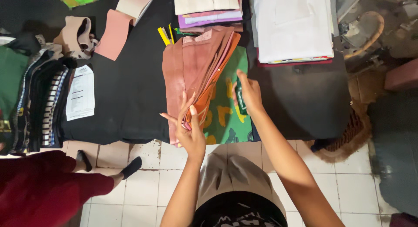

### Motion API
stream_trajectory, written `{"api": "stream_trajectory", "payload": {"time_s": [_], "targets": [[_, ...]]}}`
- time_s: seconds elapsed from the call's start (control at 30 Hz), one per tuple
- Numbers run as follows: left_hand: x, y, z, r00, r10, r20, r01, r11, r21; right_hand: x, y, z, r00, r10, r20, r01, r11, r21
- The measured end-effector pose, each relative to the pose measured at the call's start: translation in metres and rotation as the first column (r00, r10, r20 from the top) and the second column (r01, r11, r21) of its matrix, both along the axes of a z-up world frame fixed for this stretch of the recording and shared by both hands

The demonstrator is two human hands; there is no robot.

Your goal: The person folds various shirts and pants on a table, smoothing each item and stacking them neatly. They handle t-shirts, button-downs, and trousers one by one, occasionally using a small green bottle to press down on the fabric.

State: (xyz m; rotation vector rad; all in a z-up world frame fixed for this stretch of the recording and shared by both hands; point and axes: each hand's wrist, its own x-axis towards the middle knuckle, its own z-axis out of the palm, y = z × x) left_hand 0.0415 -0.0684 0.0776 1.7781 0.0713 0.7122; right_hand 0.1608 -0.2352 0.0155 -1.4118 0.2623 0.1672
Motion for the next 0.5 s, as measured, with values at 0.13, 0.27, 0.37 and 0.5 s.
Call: {"api": "stream_trajectory", "payload": {"time_s": [0.13,0.27,0.37,0.5], "targets": [[0.002,0.002,0.002,1.000,-0.009,0.024,0.010,1.000,-0.028,0.031,-0.004,-0.003,0.997,-0.070,-0.033,0.068,0.996,-0.054],[0.003,0.003,0.004,1.000,-0.008,-0.001,0.008,1.000,-0.030,0.044,-0.011,0.002,0.995,-0.094,-0.020,0.091,0.987,-0.131],[0.004,0.005,0.006,1.000,-0.005,-0.012,0.005,1.000,-0.027,0.036,-0.013,0.008,0.997,-0.078,-0.024,0.072,0.980,-0.184],[0.005,0.008,0.007,1.000,-0.015,-0.005,0.014,0.997,-0.074,0.009,-0.007,0.022,0.998,0.045,-0.034,-0.054,0.935,-0.349]]}}
